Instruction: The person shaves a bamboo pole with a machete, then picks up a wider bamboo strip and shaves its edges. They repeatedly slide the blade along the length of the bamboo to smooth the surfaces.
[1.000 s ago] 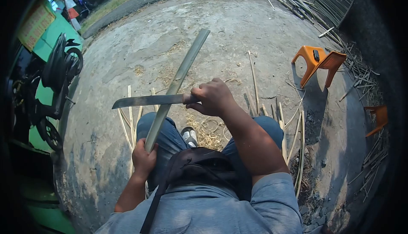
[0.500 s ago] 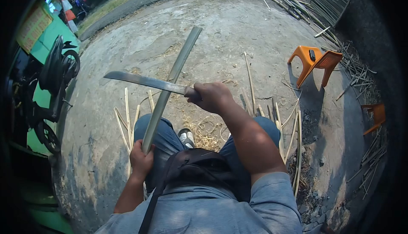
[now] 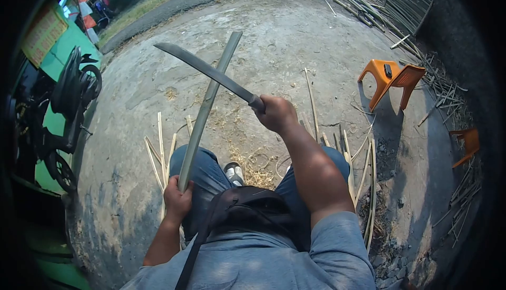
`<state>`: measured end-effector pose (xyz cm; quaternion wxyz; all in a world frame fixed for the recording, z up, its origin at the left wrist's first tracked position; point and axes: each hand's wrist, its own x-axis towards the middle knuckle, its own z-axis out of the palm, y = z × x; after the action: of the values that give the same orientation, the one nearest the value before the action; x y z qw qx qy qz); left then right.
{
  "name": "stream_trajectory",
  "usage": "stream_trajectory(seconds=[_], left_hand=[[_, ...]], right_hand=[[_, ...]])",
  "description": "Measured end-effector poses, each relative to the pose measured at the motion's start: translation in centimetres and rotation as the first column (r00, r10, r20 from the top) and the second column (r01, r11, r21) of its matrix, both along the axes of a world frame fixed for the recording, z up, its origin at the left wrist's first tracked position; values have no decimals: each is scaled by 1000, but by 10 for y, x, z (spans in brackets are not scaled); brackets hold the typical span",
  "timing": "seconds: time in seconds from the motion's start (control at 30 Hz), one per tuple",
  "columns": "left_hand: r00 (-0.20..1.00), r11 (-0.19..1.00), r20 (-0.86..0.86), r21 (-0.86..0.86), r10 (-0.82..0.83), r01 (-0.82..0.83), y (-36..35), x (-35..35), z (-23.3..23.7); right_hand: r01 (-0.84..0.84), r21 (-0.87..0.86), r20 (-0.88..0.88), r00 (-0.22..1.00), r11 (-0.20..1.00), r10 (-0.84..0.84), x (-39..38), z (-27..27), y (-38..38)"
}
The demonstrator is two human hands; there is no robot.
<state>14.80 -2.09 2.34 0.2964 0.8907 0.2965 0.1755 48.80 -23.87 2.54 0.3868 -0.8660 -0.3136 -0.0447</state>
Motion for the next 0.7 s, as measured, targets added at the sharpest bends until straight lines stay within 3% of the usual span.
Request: stream_trajectory(seconds=[0.13,0.23,0.27,0.33,0.43,0.53,0.7], left_hand=[[999,1000,47,-23,15,-14,3,-2,-11],[999,1000,43,-29,8,-7,5,-3,-13],[999,1000,45,-22,0,1,5,-3,-12],[999,1000,46,-8,-14,15,3,-4,-7],[996,995,71,81,-60,54,5,-5,-8],[998,999,45,-28,-34,35,6,-4,-9],[999,998,36,-66,-20,23,9,-5,-12]], right_hand=[[-154,-122,90,982,981,165,-24,8,13],[-374,-251,281,855,893,437,-39,12,24],[-384,-273,369,805,882,465,-39,9,27],[-426,-288,382,770,858,510,-40,14,27],[-367,-282,323,834,886,448,-31,7,22],[-243,-166,263,923,956,280,-20,10,11],[-291,-158,132,941,943,313,-20,6,7]])
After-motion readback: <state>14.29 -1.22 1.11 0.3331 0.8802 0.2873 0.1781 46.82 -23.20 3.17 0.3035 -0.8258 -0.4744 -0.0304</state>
